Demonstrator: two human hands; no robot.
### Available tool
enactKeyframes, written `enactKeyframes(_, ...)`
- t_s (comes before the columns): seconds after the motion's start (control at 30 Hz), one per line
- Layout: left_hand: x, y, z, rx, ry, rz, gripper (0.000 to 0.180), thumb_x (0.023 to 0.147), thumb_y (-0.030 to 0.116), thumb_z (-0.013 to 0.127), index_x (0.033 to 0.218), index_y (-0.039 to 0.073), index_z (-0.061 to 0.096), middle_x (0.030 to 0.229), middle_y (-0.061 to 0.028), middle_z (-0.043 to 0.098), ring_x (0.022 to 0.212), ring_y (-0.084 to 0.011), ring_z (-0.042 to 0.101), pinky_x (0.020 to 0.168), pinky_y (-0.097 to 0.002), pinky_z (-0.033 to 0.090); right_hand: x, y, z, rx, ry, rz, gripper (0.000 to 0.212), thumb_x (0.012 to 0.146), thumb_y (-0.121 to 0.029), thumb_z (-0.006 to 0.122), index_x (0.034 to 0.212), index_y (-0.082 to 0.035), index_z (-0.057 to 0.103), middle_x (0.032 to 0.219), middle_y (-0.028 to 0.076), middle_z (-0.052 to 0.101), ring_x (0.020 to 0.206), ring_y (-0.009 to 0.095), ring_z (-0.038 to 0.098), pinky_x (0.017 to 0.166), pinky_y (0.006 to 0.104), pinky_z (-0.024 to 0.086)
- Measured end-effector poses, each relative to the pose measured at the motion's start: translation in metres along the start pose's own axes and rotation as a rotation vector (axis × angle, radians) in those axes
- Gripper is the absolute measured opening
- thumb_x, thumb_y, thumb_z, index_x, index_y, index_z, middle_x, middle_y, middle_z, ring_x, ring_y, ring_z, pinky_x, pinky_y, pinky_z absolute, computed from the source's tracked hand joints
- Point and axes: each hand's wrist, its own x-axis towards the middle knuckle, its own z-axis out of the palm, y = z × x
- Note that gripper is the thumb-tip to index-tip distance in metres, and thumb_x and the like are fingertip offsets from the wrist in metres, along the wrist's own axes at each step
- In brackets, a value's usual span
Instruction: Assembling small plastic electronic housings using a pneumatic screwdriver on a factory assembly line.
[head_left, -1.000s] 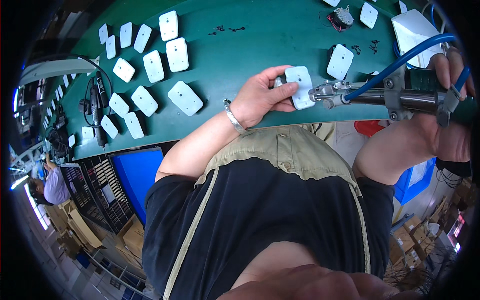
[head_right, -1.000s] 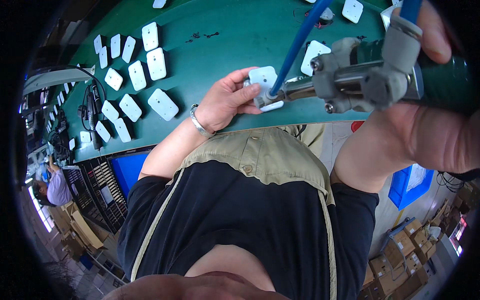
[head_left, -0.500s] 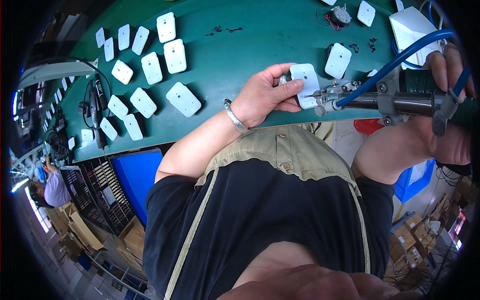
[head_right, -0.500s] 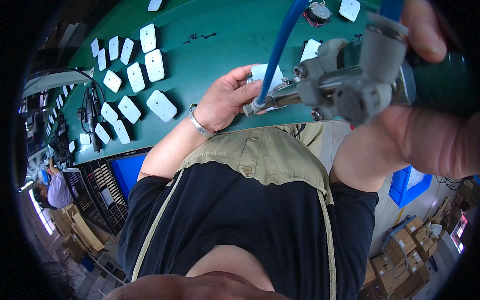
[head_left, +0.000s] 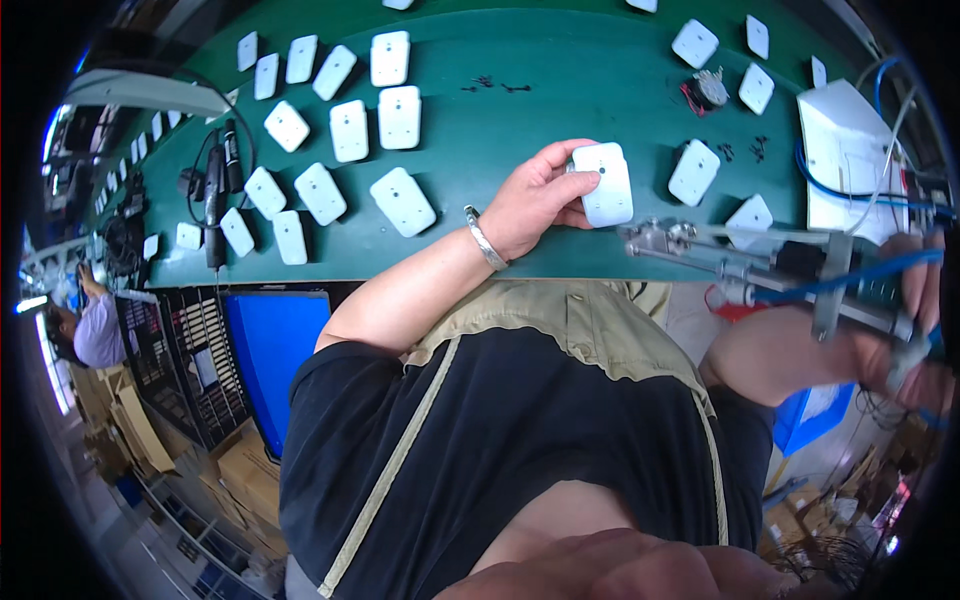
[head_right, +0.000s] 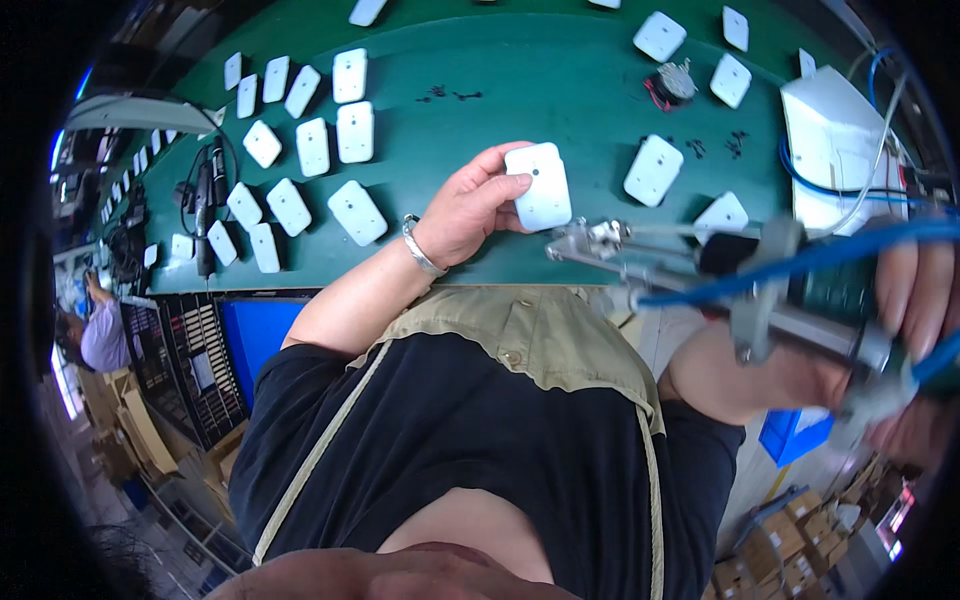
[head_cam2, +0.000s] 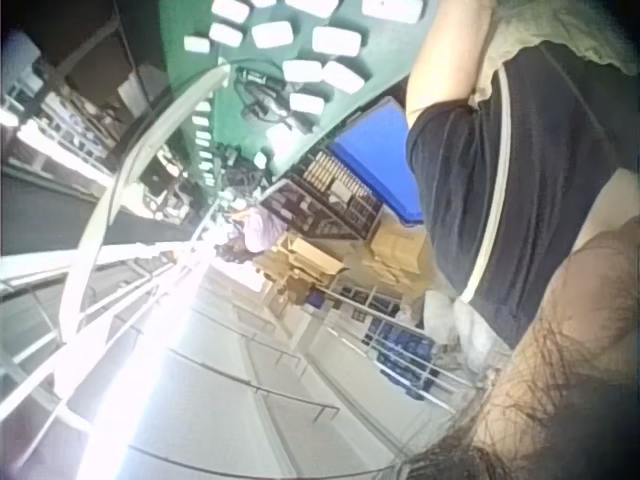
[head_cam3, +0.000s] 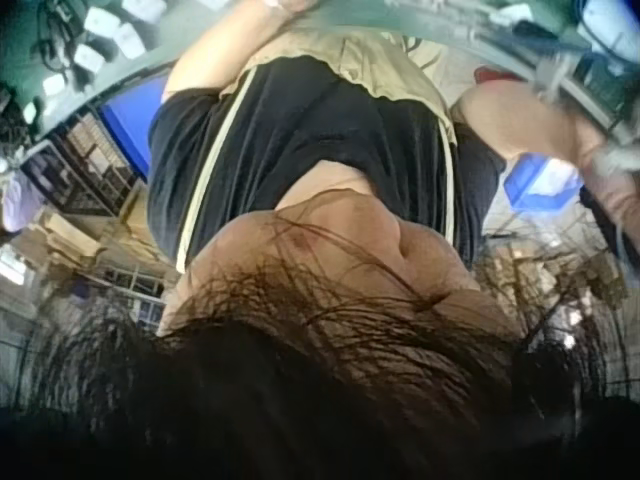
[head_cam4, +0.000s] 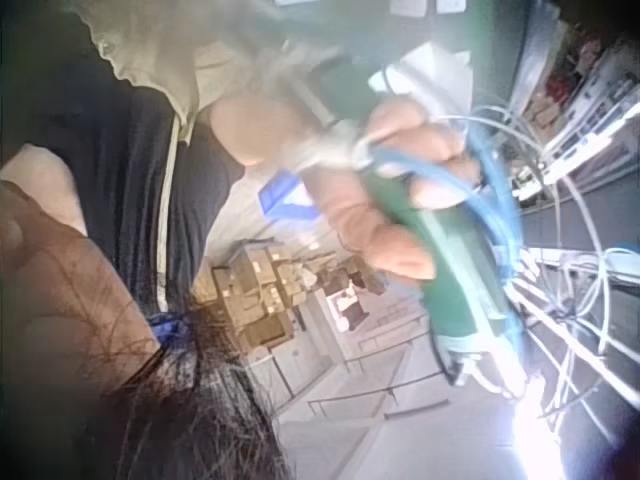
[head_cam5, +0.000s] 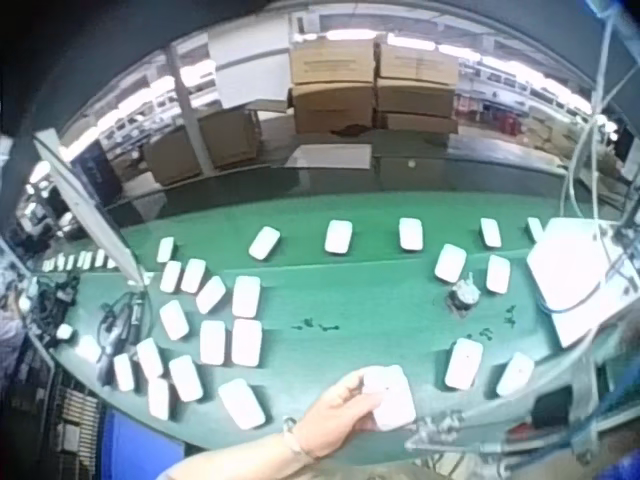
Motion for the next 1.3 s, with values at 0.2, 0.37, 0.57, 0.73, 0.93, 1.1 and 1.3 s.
enactKeyframes(0.2, -0.006, 0.0, -0.006, 0.099, 0.047, 0.032, 0.026, 0.082, 0.014, 0.056, 0.108, 0.01, 0.054, 0.089, 0.0013, 0.059, 0.073, -0.0077, 0.057, 0.056, -0.0226, 0.048, -0.029, 0.018, 0.018, 0.032, 0.255, -0.132, 0.039, 0.07, -0.026, 0.068, 0.086, -0.002, 0.041, 0.079, 0.003, 0.04, 0.063, 0.009, 0.038, 0.06, 0.0212, 0.033)
enactKeyframes(0.37, -0.031, 0.06, -0.022, 0.327, 0.088, 0.398, 0.03, 0.08, 0.012, 0.059, 0.11, 0.008, 0.053, 0.093, -0.0003, 0.059, 0.082, -0.0089, 0.056, 0.069, -0.0237, 0.047, -0.03, 0.016, 0.003, -0.041, 0.216, -0.182, 0.041, 0.075, -0.027, 0.063, 0.093, 0.0, 0.039, 0.083, 0.003, 0.038, 0.07, 0.011, 0.038, 0.064, 0.0228, 0.032)
enactKeyframes(0.57, 0.013, 0.23, -0.181, 1.189, 0.818, 0.616, 0.044, 0.075, 0.025, 0.064, 0.112, 0.006, 0.051, 0.095, -0.0132, 0.061, 0.086, -0.0217, 0.06, 0.075, -0.03, 0.048, -0.016, 0.025, 0.005, -0.276, 0.374, -0.231, 0.051, 0.079, -0.021, 0.059, 0.117, -0.004, 0.03, 0.082, 0.005, 0.042, 0.067, 0.012, 0.04, 0.062, 0.0236, 0.033)
enactKeyframes(0.73, 0.089, 0.263, -0.276, 1.331, 0.881, 0.142, 0.046, 0.073, 0.031, 0.066, 0.111, 0.006, 0.055, 0.09, -0.0099, 0.062, 0.068, -0.0163, 0.059, 0.064, -0.0281, 0.049, -0.002, 0.028, 0.005, -0.268, 0.301, -0.221, 0.048, 0.081, -0.02, 0.055, 0.118, -0.006, 0.029, 0.086, 0.007, 0.044, 0.073, 0.014, 0.039, 0.065, 0.0261, 0.033)
enactKeyframes(0.93, 0.115, 0.262, -0.321, 1.355, 0.934, -0.053, 0.051, 0.073, 0.03, 0.067, 0.115, 0.006, 0.052, 0.1, -0.01, 0.06, 0.081, -0.0194, 0.06, 0.071, -0.0291, 0.05, -0.005, 0.027, 0.0, -0.292, 0.397, -0.186, 0.05, 0.08, -0.019, 0.056, 0.119, -0.006, 0.028, 0.091, 0.01, 0.048, 0.074, 0.014, 0.042, 0.068, 0.0263, 0.035)
enactKeyframes(1.1, 0.099, 0.266, -0.247, 2.111, 0.474, 0.54, 0.058, 0.062, 0.027, 0.072, 0.113, 0.013, 0.05, 0.119, -0.0109, 0.047, 0.113, -0.0295, 0.041, 0.096, -0.0373, 0.034, -0.006, 0.025, -0.002, -0.38, 0.525, -0.226, 0.049, 0.079, -0.02, 0.058, 0.117, -0.006, 0.031, 0.081, 0.007, 0.048, 0.07, 0.014, 0.046, 0.067, 0.0266, 0.036)
enactKeyframes(1.3, 0.112, 0.25, -0.211, 2.463, -0.055, 0.485, 0.07, 0.054, 0.01, 0.076, 0.117, 0.012, 0.045, 0.125, -0.0058, 0.042, 0.122, -0.0255, 0.032, 0.102, -0.0357, 0.027, -0.008, 0.027, -0.003, -0.494, 0.657, -0.285, 0.046, 0.079, -0.019, 0.057, 0.116, -0.006, 0.033, 0.085, 0.009, 0.052, 0.07, 0.015, 0.048, 0.066, 0.0254, 0.037)
